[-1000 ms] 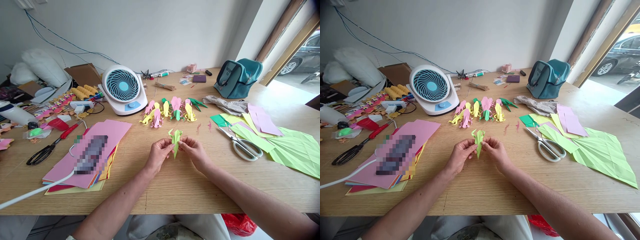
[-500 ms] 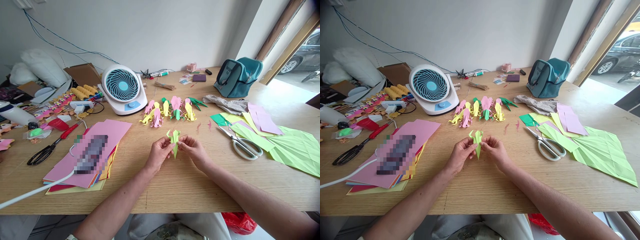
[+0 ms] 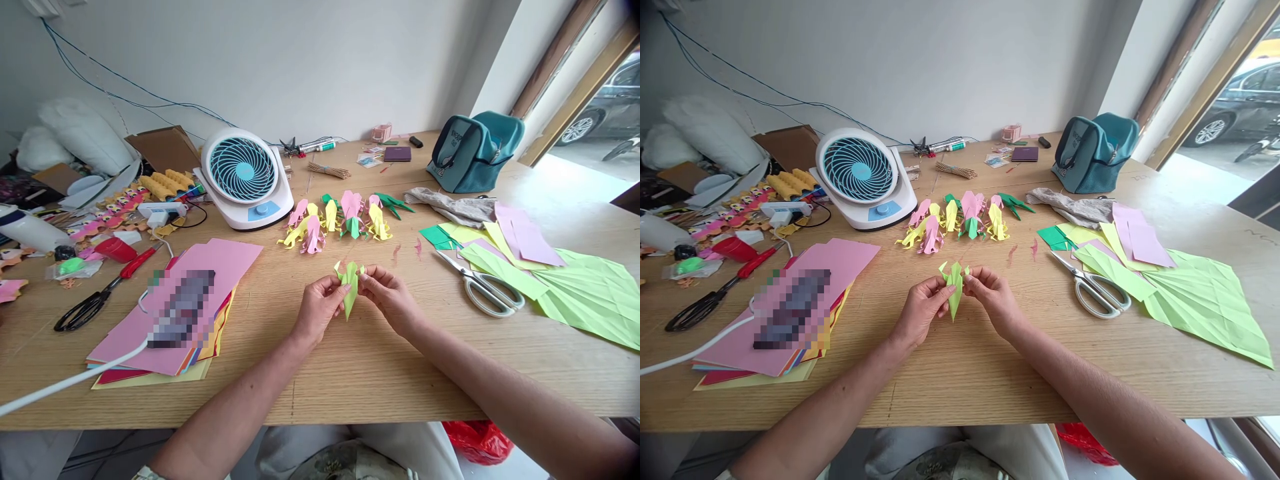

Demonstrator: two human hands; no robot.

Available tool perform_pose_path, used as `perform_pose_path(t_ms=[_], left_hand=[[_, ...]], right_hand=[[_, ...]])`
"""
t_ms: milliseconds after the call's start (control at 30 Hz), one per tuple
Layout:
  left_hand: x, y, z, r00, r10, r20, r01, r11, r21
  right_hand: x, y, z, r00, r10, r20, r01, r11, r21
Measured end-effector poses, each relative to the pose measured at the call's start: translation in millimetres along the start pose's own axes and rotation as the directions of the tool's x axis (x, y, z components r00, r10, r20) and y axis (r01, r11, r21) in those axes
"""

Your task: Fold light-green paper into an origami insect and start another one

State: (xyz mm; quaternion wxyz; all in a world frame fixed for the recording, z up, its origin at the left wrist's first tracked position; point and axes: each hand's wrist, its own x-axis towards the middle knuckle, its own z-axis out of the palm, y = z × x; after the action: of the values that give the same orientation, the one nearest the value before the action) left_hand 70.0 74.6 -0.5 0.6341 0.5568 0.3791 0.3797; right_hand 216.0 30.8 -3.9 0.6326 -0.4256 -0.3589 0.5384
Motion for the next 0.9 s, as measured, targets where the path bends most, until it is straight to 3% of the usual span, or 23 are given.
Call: perform_pose_path(t_ms=[200,500,900], left_hand=[[-2.2,0.5,4.3,0.996,0.054,-0.076,-0.053,0.999,0.009],[1.2,-3.2,2.7,0.993,0.108,-0.055,-0.103,0.991,0.085],[4.7,-11.9,2.5,0.984,0.175,-0.032,-0.166,0.967,0.192]], right_hand=[[-1.9,-0.6,2.3,0.999,0.049,-0.012,-0.048,0.997,0.055],[-1.1,3.7,3.4,0.998,0.052,-0.019,-0.05,0.996,0.079],[1.9,7.1,0.4,0.995,0.081,-0.055,-0.082,0.996,-0.017]])
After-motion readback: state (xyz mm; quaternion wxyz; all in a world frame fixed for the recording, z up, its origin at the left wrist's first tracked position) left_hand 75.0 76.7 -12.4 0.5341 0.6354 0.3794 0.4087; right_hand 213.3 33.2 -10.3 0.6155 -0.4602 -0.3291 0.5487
